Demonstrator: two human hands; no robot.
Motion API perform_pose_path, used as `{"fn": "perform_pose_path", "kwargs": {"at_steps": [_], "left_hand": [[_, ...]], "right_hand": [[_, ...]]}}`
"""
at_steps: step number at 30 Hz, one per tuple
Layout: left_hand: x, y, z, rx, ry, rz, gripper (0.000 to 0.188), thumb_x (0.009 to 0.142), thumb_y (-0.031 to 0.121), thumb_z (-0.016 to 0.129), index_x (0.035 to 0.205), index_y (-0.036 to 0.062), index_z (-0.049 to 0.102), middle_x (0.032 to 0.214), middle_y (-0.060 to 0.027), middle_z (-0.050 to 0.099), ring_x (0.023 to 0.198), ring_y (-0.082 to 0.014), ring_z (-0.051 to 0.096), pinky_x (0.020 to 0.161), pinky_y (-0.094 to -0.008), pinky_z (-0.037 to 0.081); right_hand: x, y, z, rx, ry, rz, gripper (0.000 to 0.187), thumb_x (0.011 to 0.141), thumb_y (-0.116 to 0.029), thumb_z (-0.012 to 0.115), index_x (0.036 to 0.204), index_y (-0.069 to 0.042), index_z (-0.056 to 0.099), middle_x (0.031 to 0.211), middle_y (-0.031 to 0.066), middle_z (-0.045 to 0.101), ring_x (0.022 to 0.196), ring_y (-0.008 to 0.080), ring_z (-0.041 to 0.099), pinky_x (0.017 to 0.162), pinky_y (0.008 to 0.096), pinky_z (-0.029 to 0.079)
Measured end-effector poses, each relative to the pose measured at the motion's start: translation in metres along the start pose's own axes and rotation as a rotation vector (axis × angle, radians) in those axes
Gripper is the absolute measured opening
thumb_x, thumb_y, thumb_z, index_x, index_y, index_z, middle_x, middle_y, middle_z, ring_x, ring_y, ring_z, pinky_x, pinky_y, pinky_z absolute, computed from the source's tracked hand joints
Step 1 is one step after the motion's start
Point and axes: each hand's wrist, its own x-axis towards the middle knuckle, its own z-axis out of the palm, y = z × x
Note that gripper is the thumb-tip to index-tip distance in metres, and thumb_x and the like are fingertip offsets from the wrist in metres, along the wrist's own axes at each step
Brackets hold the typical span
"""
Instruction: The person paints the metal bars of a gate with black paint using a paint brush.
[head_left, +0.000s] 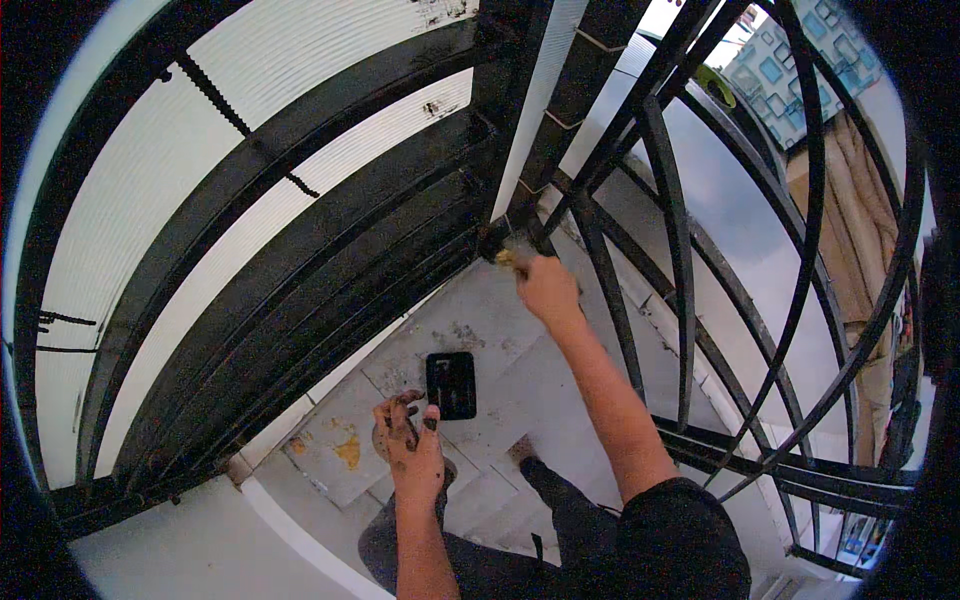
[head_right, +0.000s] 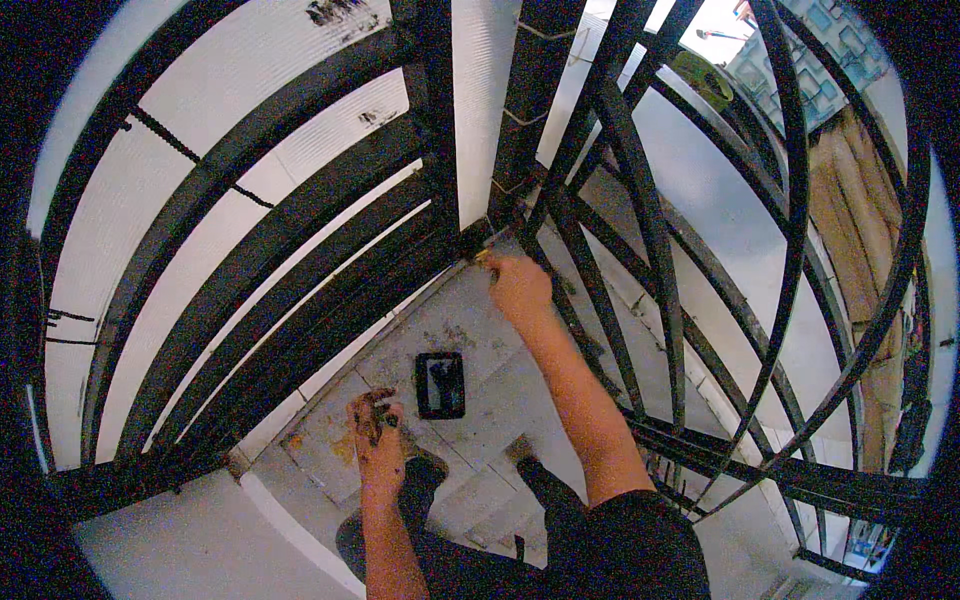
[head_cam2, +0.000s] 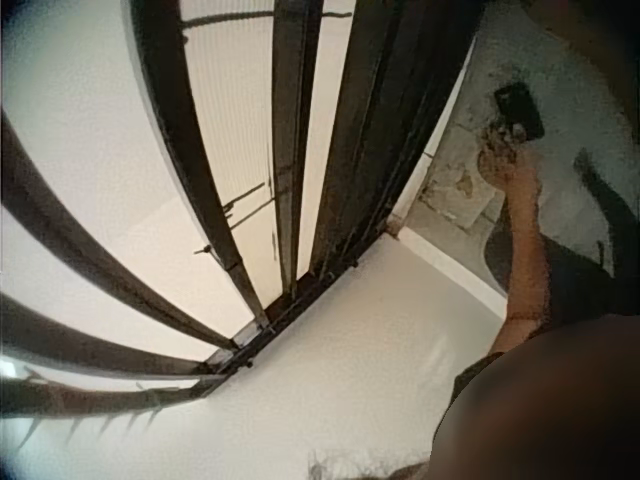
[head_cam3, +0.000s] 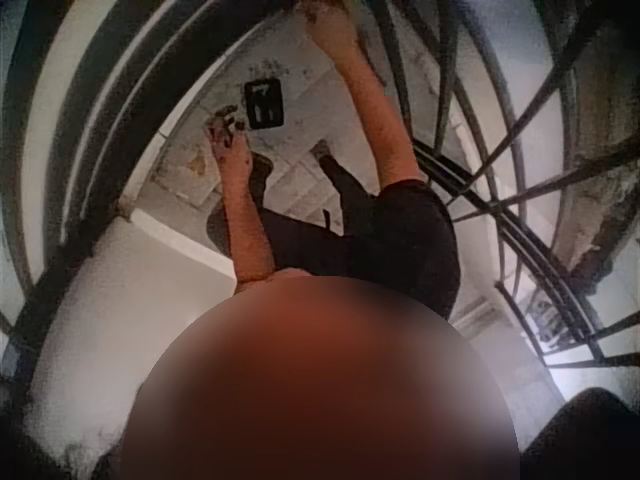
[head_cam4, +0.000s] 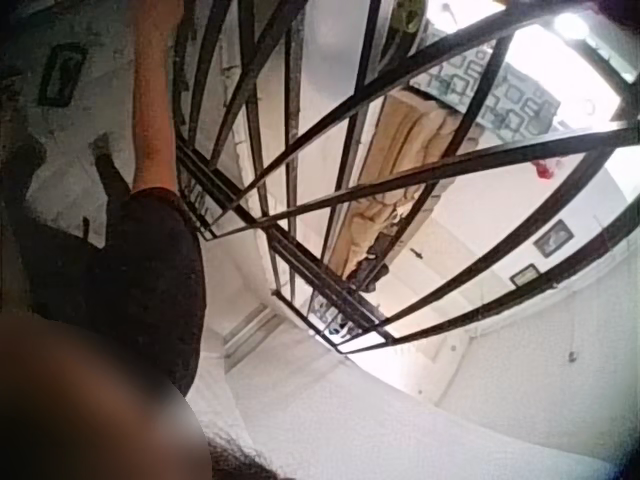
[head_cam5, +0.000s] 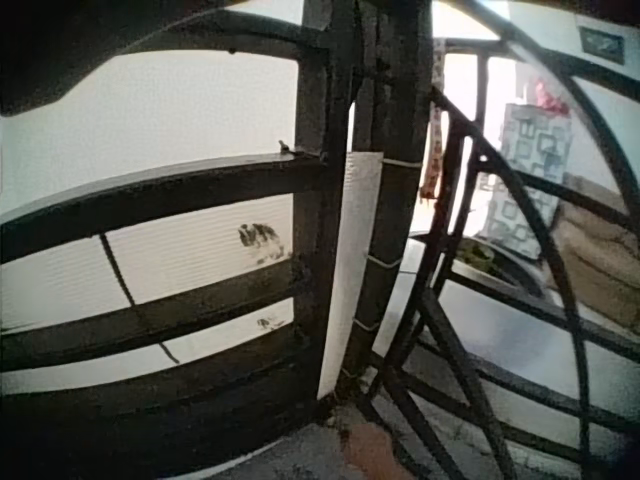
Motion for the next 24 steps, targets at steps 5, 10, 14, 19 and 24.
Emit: {"fn": "perform_pose_path", "kwargs": {"at_steps": [5, 10, 14, 19, 24], "left_hand": [[0.001, 0.006, -0.001, 0.020, -0.001, -0.030, 0.040, 0.089, 0.034, 0.063, 0.112, 0.0014, 0.058, 0.110, -0.0132, 0.048, 0.103, -0.0289, 0.054, 0.090, -0.0419, 0.042], [-0.001, 0.010, 0.002, 0.068, -0.026, -0.034, 0.040, 0.089, 0.035, 0.063, 0.111, 0.0017, 0.059, 0.111, -0.0129, 0.048, 0.103, -0.0290, 0.054, 0.090, -0.0419, 0.043], [0.000, -0.002, 0.001, 0.197, -0.043, 0.098, 0.041, 0.090, 0.036, 0.063, 0.112, 0.0019, 0.059, 0.112, -0.0129, 0.048, 0.103, -0.0287, 0.054, 0.090, -0.0417, 0.043], [-0.002, 0.003, 0.006, 0.111, -0.044, -0.016, 0.027, 0.093, 0.021, 0.058, 0.115, 0.0057, 0.052, 0.111, -0.0091, 0.052, 0.097, -0.0213, 0.054, 0.084, -0.0337, 0.045], [-0.003, -0.006, 0.006, 0.089, -0.034, 0.008, 0.025, 0.093, 0.018, 0.058, 0.115, 0.0066, 0.051, 0.106, -0.0072, 0.056, 0.089, -0.0170, 0.055, 0.074, -0.0302, 0.045]], "right_hand": [[0.013, -0.003, -0.004, -0.072, 0.025, 0.004, 0.021, 0.082, -0.019, 0.061, 0.089, -0.003, 0.071, 0.081, 0.0222, 0.067, 0.084, 0.0401, 0.066, 0.074, 0.0479, 0.054], [0.031, 0.009, 0.002, -0.112, 0.079, -0.024, 0.019, 0.081, -0.016, 0.060, 0.087, -0.002, 0.071, 0.082, 0.0213, 0.068, 0.082, 0.0389, 0.067, 0.074, 0.0465, 0.054], [0.033, -0.012, -0.004, -0.117, -0.001, -0.048, 0.013, 0.080, -0.012, 0.059, 0.084, -0.004, 0.069, 0.086, 0.0208, 0.068, 0.084, 0.0372, 0.068, 0.073, 0.0456, 0.056], [0.044, -0.007, -0.010, -0.099, 0.002, 0.024, 0.014, 0.080, -0.012, 0.059, 0.086, -0.005, 0.071, 0.090, 0.0198, 0.069, 0.087, 0.0361, 0.068, 0.074, 0.0449, 0.056], [0.044, -0.010, -0.019, -0.069, -0.024, 0.003, 0.016, 0.082, -0.012, 0.058, 0.089, -0.005, 0.071, 0.094, 0.0190, 0.069, 0.090, 0.0351, 0.069, 0.076, 0.0445, 0.056]]}}
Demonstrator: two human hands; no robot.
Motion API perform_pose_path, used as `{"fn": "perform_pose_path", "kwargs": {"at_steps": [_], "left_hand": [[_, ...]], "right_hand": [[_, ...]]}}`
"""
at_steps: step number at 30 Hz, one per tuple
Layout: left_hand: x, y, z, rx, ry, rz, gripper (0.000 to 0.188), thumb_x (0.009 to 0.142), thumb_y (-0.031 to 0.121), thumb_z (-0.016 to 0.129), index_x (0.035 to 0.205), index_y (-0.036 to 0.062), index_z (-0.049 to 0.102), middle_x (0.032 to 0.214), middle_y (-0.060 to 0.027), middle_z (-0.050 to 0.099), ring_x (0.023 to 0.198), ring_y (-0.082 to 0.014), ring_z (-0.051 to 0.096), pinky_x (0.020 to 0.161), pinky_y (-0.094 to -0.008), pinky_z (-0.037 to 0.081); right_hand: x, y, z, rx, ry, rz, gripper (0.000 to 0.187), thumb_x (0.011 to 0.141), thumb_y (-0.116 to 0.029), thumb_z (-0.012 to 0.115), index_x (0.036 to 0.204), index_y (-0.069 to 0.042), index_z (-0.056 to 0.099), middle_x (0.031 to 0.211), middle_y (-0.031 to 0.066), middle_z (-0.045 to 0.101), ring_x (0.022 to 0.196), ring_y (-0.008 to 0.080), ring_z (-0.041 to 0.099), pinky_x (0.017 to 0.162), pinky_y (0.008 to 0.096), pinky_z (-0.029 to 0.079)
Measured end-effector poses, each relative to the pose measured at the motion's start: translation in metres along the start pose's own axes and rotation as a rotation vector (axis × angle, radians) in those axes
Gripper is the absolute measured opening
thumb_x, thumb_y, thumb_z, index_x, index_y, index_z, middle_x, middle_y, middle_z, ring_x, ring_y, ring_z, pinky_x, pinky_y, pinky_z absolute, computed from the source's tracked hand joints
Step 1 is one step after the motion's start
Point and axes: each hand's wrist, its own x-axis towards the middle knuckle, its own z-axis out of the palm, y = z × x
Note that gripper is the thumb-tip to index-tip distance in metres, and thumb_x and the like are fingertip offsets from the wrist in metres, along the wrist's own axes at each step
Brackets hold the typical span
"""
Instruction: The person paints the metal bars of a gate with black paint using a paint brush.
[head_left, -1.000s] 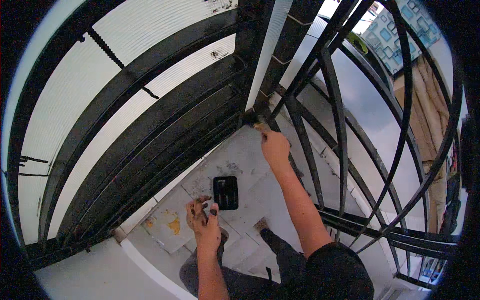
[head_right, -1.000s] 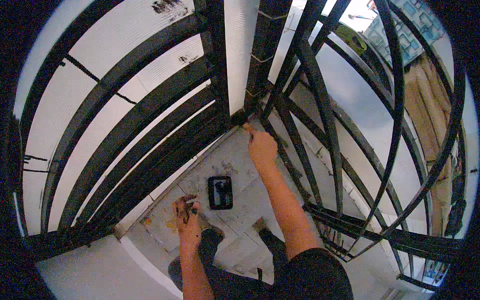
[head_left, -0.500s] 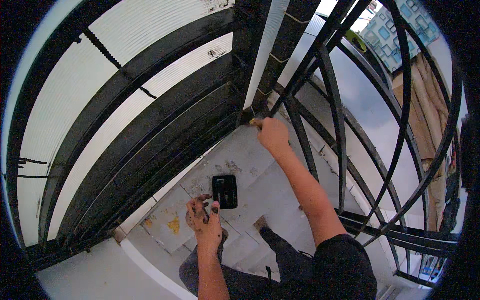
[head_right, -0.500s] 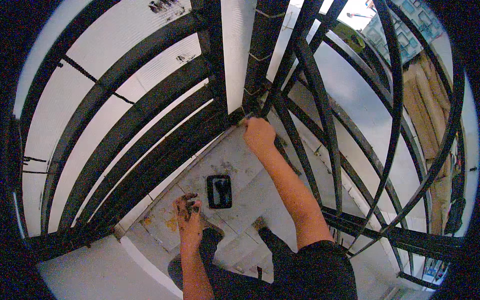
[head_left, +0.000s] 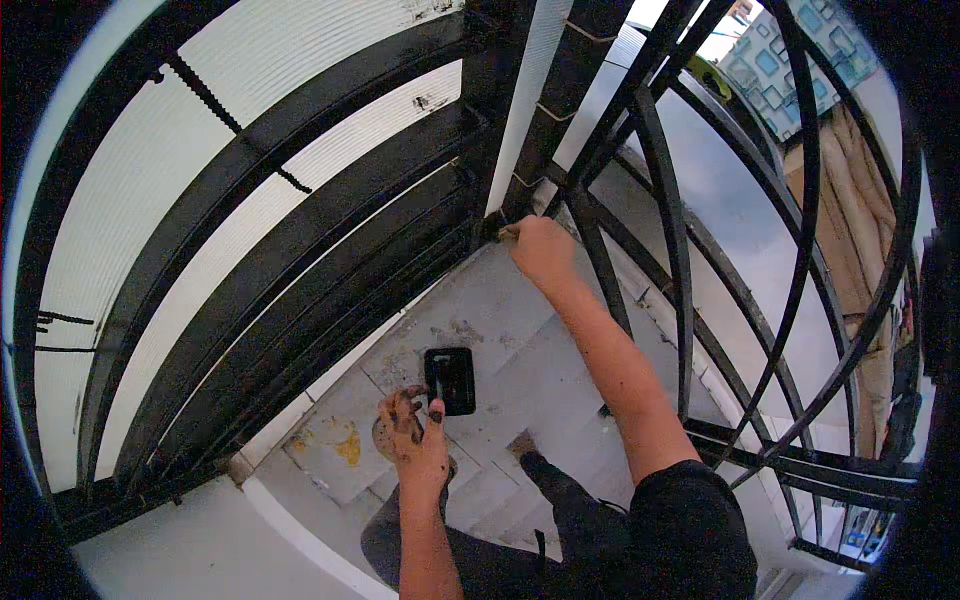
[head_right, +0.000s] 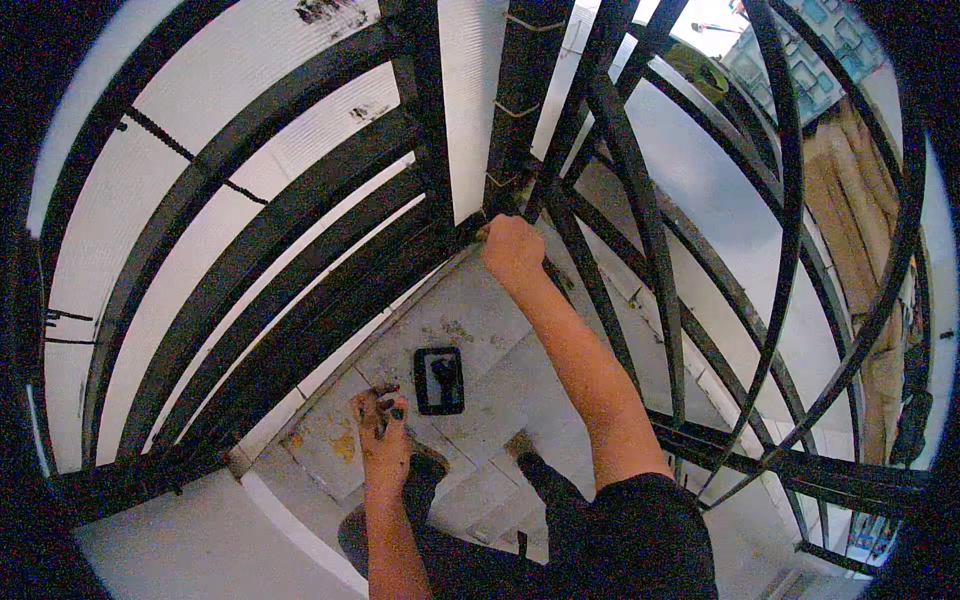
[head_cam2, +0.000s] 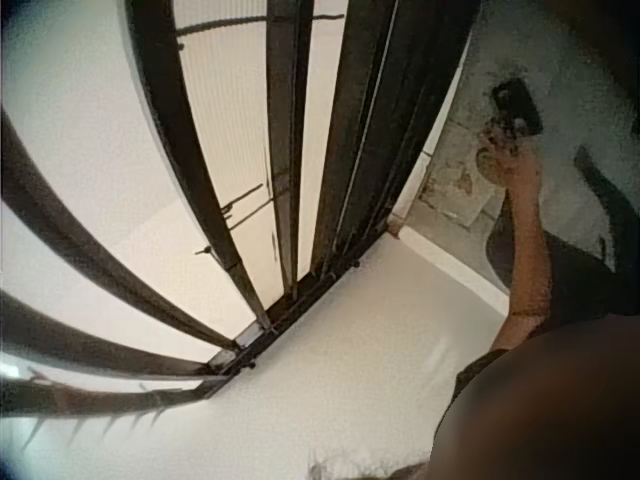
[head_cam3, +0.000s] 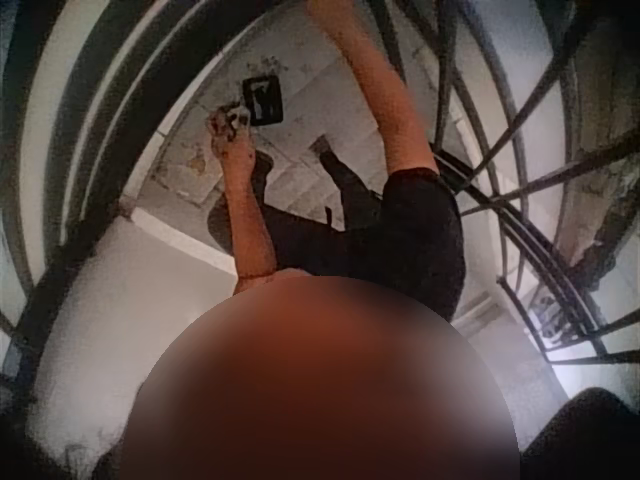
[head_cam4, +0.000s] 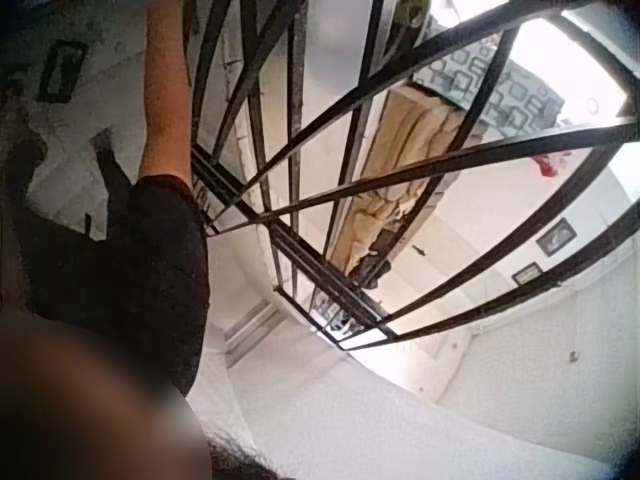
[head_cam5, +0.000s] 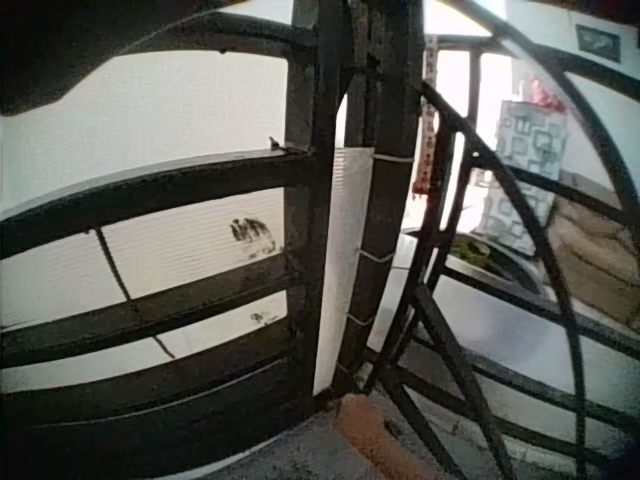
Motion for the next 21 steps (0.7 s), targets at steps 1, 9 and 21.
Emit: {"fn": "perform_pose_path", "kwargs": {"at_steps": [1, 9, 21], "left_hand": [[-0.001, 0.001, 0.000, -0.010, 0.004, -0.021, 0.025, 0.093, 0.017, 0.058, 0.115, 0.0067, 0.051, 0.103, -0.0068, 0.056, 0.088, -0.0163, 0.055, 0.072, -0.0293, 0.045], [-0.001, 0.021, -0.004, 0.006, -0.028, -0.047, 0.033, 0.090, 0.029, 0.064, 0.111, 0.0033, 0.059, 0.111, -0.0130, 0.047, 0.104, -0.0287, 0.054, 0.091, -0.0400, 0.042], [0.004, 0.010, 0.010, -0.114, -0.099, 0.047, 0.028, 0.092, 0.019, 0.059, 0.112, -0.0004, 0.055, 0.114, -0.0129, 0.042, 0.098, -0.0281, 0.052, 0.085, -0.0363, 0.045]], "right_hand": [[-0.001, -0.002, 0.000, 0.005, 0.008, 0.008, 0.017, 0.082, -0.012, 0.058, 0.090, -0.005, 0.071, 0.094, 0.0194, 0.069, 0.091, 0.0351, 0.069, 0.076, 0.0445, 0.056], [-0.021, 0.008, -0.016, -0.138, -0.069, 0.033, 0.021, 0.081, -0.016, 0.058, 0.090, -0.004, 0.072, 0.090, 0.0217, 0.069, 0.089, 0.0363, 0.069, 0.075, 0.0449, 0.056], [-0.042, 0.027, 0.033, 0.018, 0.061, 0.027, 0.022, 0.083, -0.019, 0.060, 0.101, -0.016, 0.072, 0.081, 0.0198, 0.067, 0.079, 0.0373, 0.066, 0.070, 0.0477, 0.054]]}}
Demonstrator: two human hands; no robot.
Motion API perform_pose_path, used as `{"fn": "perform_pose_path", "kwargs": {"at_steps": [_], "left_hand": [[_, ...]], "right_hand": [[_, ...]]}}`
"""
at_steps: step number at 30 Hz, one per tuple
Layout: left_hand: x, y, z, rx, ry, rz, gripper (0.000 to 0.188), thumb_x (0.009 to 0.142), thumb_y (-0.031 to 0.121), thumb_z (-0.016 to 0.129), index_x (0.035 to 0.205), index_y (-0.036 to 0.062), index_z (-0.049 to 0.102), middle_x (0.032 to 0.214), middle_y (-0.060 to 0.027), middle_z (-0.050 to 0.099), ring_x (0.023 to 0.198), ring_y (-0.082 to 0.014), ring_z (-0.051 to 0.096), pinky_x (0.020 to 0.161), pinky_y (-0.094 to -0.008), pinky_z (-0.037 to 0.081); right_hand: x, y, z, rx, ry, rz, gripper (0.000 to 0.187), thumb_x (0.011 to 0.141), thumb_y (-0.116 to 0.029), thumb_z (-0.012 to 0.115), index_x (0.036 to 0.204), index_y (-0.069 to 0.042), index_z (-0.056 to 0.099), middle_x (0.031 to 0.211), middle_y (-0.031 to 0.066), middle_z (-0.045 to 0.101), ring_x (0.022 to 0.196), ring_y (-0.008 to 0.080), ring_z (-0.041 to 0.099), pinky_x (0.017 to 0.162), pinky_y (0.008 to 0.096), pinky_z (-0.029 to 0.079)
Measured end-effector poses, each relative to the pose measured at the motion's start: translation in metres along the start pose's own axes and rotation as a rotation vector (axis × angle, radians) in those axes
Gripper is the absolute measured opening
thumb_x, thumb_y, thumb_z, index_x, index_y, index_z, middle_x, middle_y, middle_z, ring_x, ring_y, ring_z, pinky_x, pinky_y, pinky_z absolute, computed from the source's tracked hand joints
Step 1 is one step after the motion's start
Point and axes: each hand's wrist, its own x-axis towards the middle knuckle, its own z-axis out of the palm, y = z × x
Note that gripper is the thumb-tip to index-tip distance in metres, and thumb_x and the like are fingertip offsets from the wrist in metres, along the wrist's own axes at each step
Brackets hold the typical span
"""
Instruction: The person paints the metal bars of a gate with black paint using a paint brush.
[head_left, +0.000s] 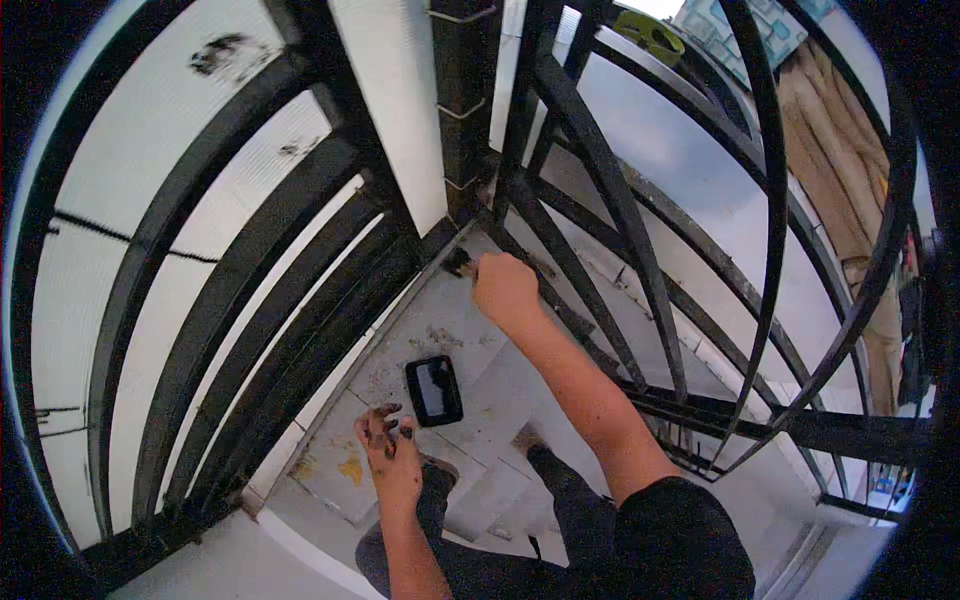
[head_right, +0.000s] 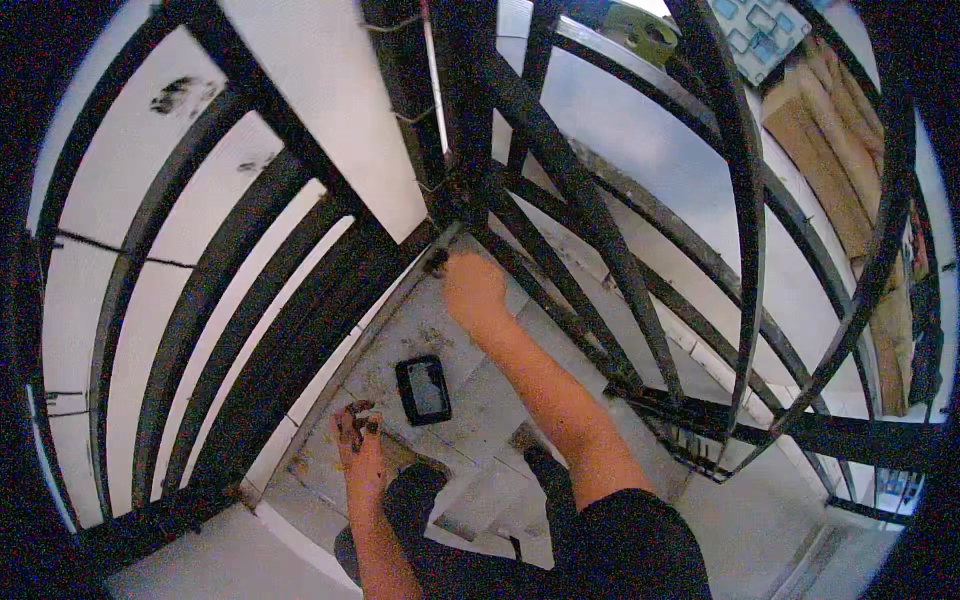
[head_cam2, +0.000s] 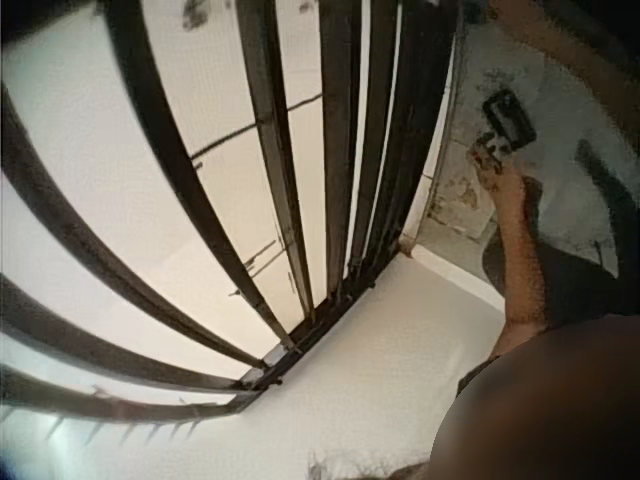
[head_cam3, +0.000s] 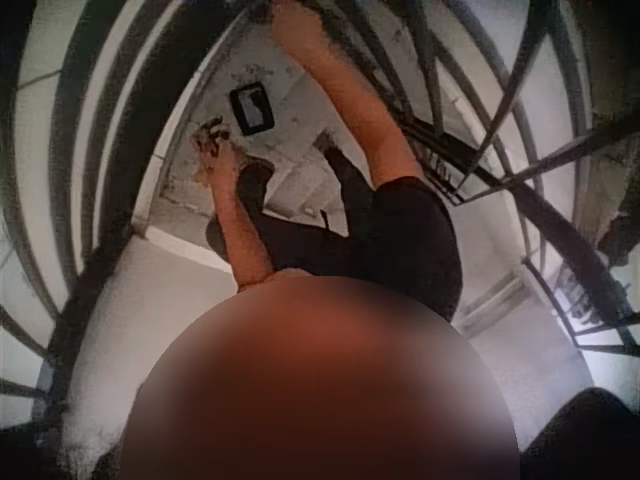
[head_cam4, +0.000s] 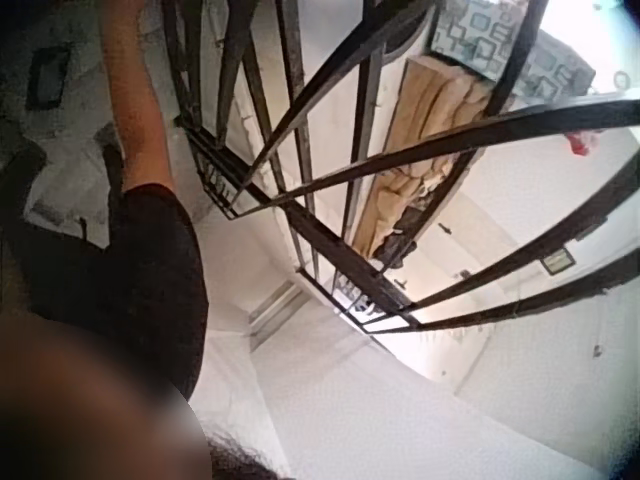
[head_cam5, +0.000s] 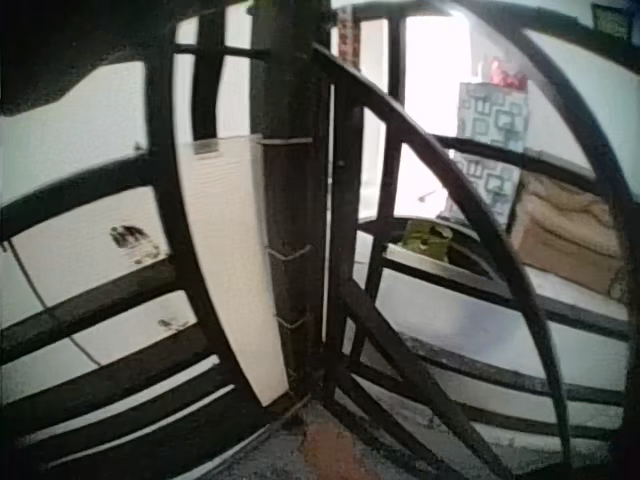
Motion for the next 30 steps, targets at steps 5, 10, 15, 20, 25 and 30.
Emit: {"fn": "perform_pose_path", "kwargs": {"at_steps": [5, 10, 15, 20, 25, 30], "left_hand": [[-0.004, 0.007, 0.015, 0.258, -0.072, -0.030, 0.024, 0.091, 0.013, 0.058, 0.112, 0.0004, 0.055, 0.111, -0.0124, 0.041, 0.097, -0.0254, 0.052, 0.084, -0.0353, 0.045], [0.004, 0.003, 0.012, 0.287, -0.071, -0.076, 0.028, 0.091, 0.018, 0.059, 0.113, 0.0007, 0.056, 0.112, -0.0126, 0.042, 0.097, -0.0263, 0.054, 0.085, -0.0368, 0.045], [0.007, 0.012, 0.017, 0.274, -0.106, -0.125, 0.031, 0.091, 0.023, 0.058, 0.113, 0.0006, 0.055, 0.112, -0.0129, 0.042, 0.098, -0.0280, 0.057, 0.086, -0.0390, 0.046], [0.012, 0.012, 0.018, 0.353, -0.084, -0.091, 0.033, 0.092, 0.023, 0.059, 0.115, 0.0002, 0.055, 0.116, -0.0131, 0.042, 0.101, -0.0279, 0.056, 0.087, -0.0380, 0.046], [0.018, 0.021, 0.023, 0.349, -0.097, -0.124, 0.032, 0.091, 0.023, 0.060, 0.114, 0.0013, 0.056, 0.117, -0.0132, 0.042, 0.099, -0.0283, 0.055, 0.085, -0.0384, 0.047], [0.020, -0.001, 0.013, 0.544, -0.140, 0.162, 0.031, 0.091, 0.022, 0.061, 0.114, 0.0016, 0.056, 0.113, -0.0153, 0.043, 0.096, -0.0297, 0.055, 0.083, -0.0384, 0.047]], "right_hand": [[0.002, 0.006, 0.008, 0.264, 0.067, 0.133, 0.022, 0.087, -0.022, 0.058, 0.103, -0.013, 0.070, 0.082, 0.0195, 0.067, 0.078, 0.0375, 0.066, 0.070, 0.0483, 0.054], [0.006, -0.008, 0.014, 0.350, 0.049, 0.331, 0.024, 0.089, -0.022, 0.056, 0.108, -0.014, 0.069, 0.084, 0.0203, 0.068, 0.079, 0.0388, 0.066, 0.070, 0.0496, 0.053], [-0.004, -0.012, -0.006, 0.387, 0.054, 0.400, 0.026, 0.091, -0.024, 0.056, 0.111, -0.015, 0.068, 0.086, 0.0197, 0.068, 0.080, 0.0398, 0.066, 0.070, 0.0502, 0.053], [0.008, -0.005, 0.013, 0.392, 0.019, 0.427, 0.026, 0.090, -0.022, 0.055, 0.111, -0.013, 0.068, 0.085, 0.0200, 0.069, 0.078, 0.0404, 0.066, 0.071, 0.0509, 0.052], [-0.001, -0.013, -0.009, 0.441, 0.057, 0.424, 0.025, 0.089, -0.021, 0.056, 0.105, -0.010, 0.070, 0.085, 0.0202, 0.069, 0.079, 0.0405, 0.066, 0.071, 0.0507, 0.052], [0.006, -0.013, 0.013, 0.430, 0.045, 0.432, 0.026, 0.090, -0.023, 0.056, 0.093, -0.001, 0.069, 0.086, 0.0209, 0.068, 0.080, 0.0398, 0.066, 0.071, 0.0499, 0.053]]}}
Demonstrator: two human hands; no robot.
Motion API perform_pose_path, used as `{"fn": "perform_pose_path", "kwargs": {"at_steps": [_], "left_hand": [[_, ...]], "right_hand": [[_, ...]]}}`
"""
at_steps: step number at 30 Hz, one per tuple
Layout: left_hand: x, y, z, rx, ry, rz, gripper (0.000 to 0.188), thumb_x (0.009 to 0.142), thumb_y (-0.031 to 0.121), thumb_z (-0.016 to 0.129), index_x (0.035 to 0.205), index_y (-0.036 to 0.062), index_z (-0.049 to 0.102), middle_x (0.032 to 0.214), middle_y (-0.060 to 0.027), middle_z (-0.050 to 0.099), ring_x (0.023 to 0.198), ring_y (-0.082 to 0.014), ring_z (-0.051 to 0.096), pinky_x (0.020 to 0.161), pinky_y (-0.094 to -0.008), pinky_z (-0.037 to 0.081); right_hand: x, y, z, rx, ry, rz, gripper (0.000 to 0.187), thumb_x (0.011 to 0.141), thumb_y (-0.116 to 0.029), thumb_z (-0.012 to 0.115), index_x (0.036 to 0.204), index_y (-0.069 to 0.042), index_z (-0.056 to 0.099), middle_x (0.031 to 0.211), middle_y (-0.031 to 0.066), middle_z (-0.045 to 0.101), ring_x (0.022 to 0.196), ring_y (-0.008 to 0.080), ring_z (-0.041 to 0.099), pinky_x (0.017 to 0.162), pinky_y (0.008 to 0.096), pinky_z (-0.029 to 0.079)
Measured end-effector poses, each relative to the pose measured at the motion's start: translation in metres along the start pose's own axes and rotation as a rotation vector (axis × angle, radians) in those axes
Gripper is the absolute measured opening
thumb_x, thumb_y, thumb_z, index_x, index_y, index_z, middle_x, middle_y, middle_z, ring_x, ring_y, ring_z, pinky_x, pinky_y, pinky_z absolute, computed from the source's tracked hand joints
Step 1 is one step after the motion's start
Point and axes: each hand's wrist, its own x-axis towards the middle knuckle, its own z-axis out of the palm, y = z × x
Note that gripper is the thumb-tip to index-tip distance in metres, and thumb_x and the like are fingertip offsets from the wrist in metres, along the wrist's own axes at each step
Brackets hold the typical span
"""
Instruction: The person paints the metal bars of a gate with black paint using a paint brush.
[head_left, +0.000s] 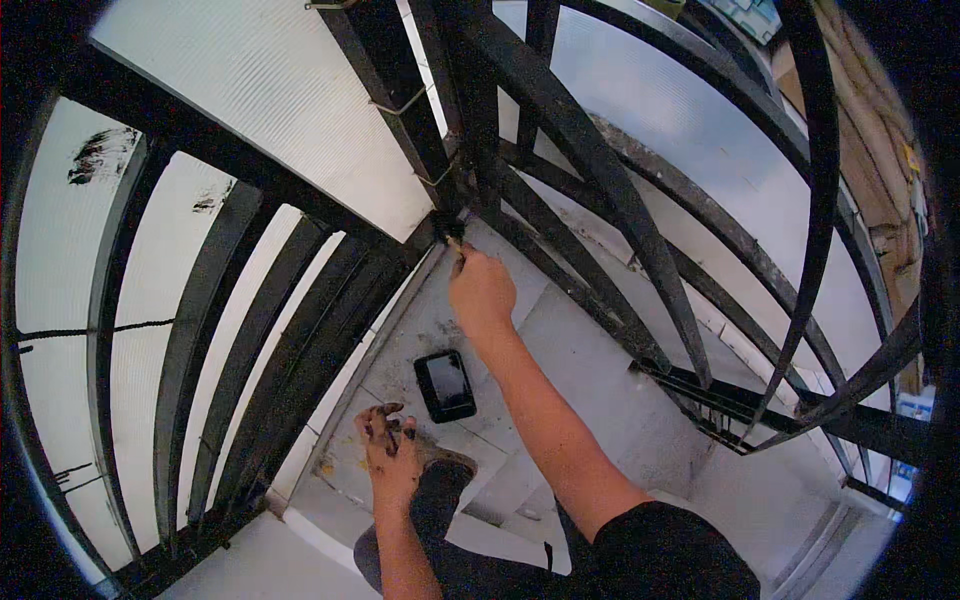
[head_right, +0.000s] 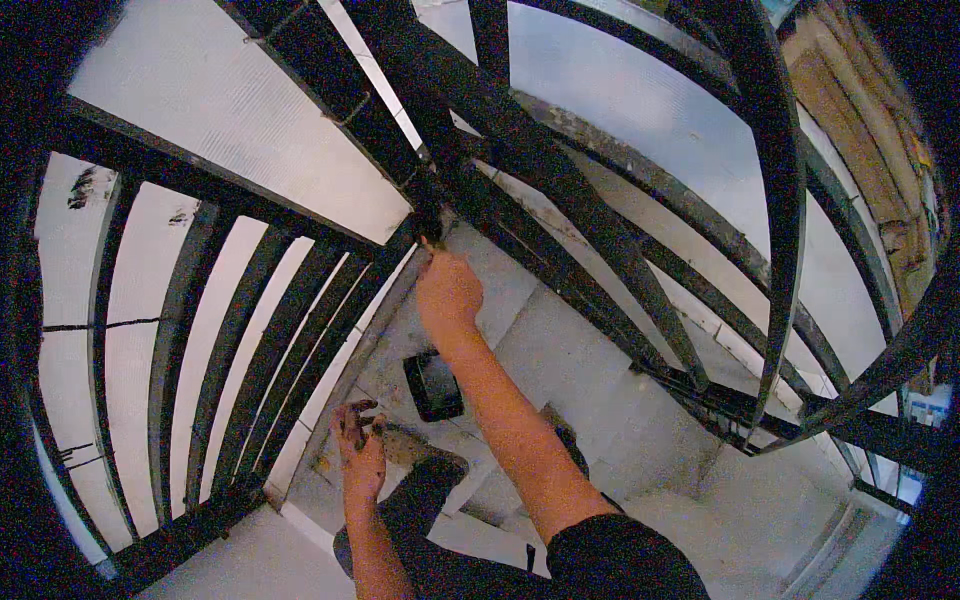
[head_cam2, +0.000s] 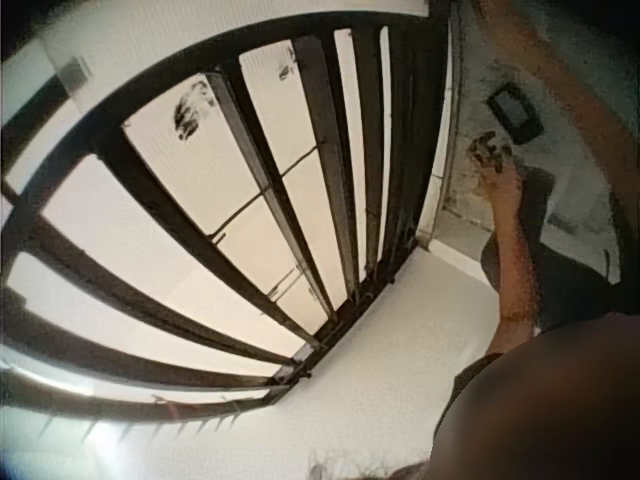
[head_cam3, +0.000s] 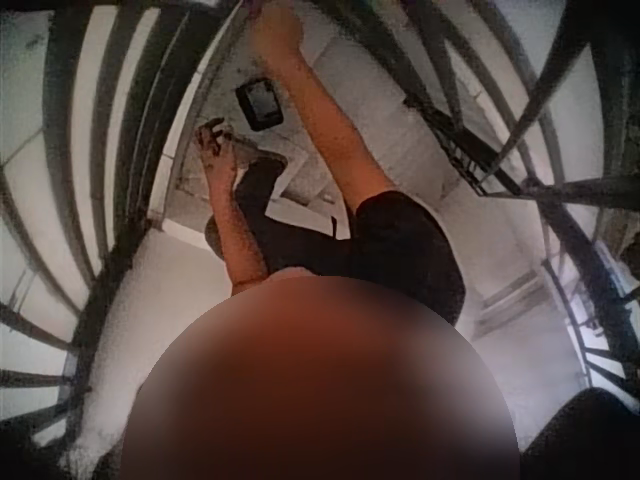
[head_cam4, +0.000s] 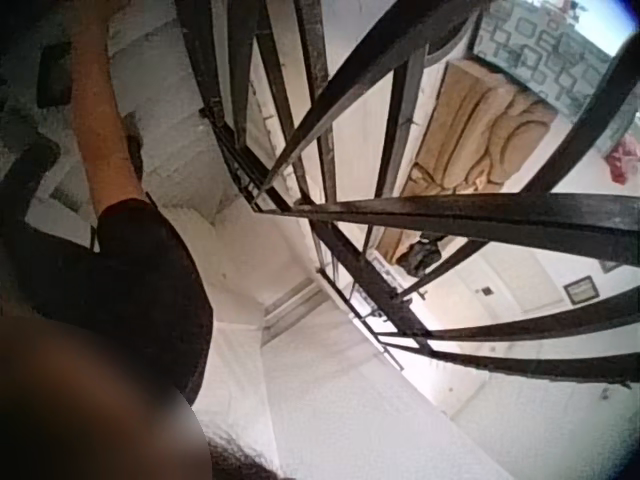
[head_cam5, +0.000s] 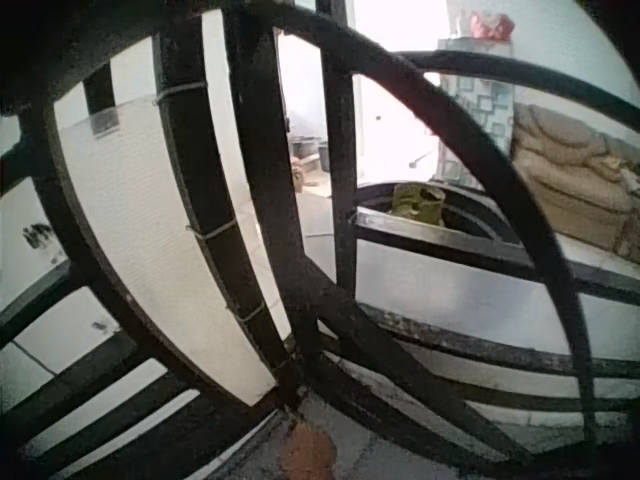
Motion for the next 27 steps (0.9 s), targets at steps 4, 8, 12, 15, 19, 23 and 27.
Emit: {"fn": "perform_pose_path", "kwargs": {"at_steps": [4, 8, 12, 15, 19, 23, 27], "left_hand": [[0.003, 0.014, -0.005, -0.067, -0.124, -0.293, 0.036, 0.094, 0.023, 0.053, 0.125, 0.0048, 0.053, 0.143, -0.0191, 0.038, 0.136, -0.0356, 0.032, 0.113, -0.0451, 0.025], [0.005, 0.014, -0.002, -0.282, -0.165, -0.313, 0.039, 0.094, 0.027, 0.056, 0.126, 0.0054, 0.053, 0.145, -0.0211, 0.036, 0.136, -0.0356, 0.032, 0.112, -0.0445, 0.027], [0.002, 0.027, -0.003, -0.029, -0.120, -0.320, 0.040, 0.094, 0.028, 0.057, 0.126, 0.0051, 0.053, 0.142, -0.0212, 0.037, 0.133, -0.0357, 0.036, 0.109, -0.0433, 0.032], [-0.003, 0.028, -0.001, -0.065, -0.112, -0.396, 0.039, 0.093, 0.026, 0.057, 0.127, 0.0064, 0.053, 0.140, -0.0202, 0.038, 0.132, -0.0349, 0.037, 0.106, -0.0424, 0.035], [-0.003, 0.024, 0.007, -0.099, -0.080, -0.273, 0.036, 0.093, 0.027, 0.058, 0.121, 0.0042, 0.054, 0.128, -0.0164, 0.040, 0.115, -0.0315, 0.049, 0.096, -0.0412, 0.041], [-0.002, 0.008, 0.007, -0.122, -0.075, -0.243, 0.036, 0.092, 0.029, 0.059, 0.117, 0.0032, 0.055, 0.117, -0.0146, 0.042, 0.104, -0.0300, 0.054, 0.085, -0.0410, 0.046], [-0.004, 0.009, 0.007, -0.048, -0.071, -0.149, 0.035, 0.092, 0.028, 0.059, 0.116, 0.0028, 0.055, 0.118, -0.0149, 0.042, 0.103, -0.0310, 0.054, 0.085, -0.0408, 0.046]], "right_hand": [[-0.006, -0.010, -0.020, 0.050, -0.008, -0.028, 0.023, 0.089, -0.022, 0.056, 0.100, -0.007, 0.069, 0.086, 0.0206, 0.068, 0.081, 0.0405, 0.066, 0.071, 0.0501, 0.052], [0.005, -0.002, -0.009, 0.024, 0.010, -0.005, 0.025, 0.088, -0.021, 0.057, 0.107, -0.013, 0.070, 0.084, 0.0205, 0.068, 0.079, 0.0404, 0.066, 0.071, 0.0501, 0.052], [-0.005, 0.001, -0.025, 0.009, -0.057, -0.035, 0.024, 0.087, -0.021, 0.059, 0.106, -0.014, 0.071, 0.085, 0.0196, 0.069, 0.079, 0.0398, 0.066, 0.072, 0.0493, 0.053], [-0.004, 0.001, -0.032, 0.014, -0.064, -0.159, 0.020, 0.083, -0.018, 0.058, 0.089, -0.002, 0.071, 0.088, 0.0219, 0.069, 0.083, 0.0401, 0.066, 0.074, 0.0493, 0.053], [0.034, 0.049, -0.013, 0.334, -0.336, -0.070, 0.027, 0.082, -0.025, 0.066, 0.097, -0.004, 0.073, 0.084, 0.0152, 0.070, 0.074, 0.0289, 0.067, 0.069, 0.0421, 0.053], [0.035, 0.046, -0.045, 0.715, -0.621, 0.082, 0.035, 0.082, -0.028, 0.070, 0.111, -0.008, 0.072, 0.079, 0.0036, 0.069, 0.070, 0.0178, 0.059, 0.072, 0.0321, 0.049], [0.040, 0.047, -0.065, 0.762, -0.740, 0.163, 0.032, 0.083, -0.027, 0.070, 0.108, -0.007, 0.073, 0.071, 0.0048, 0.065, 0.060, 0.0139, 0.054, 0.059, 0.0288, 0.045]]}}
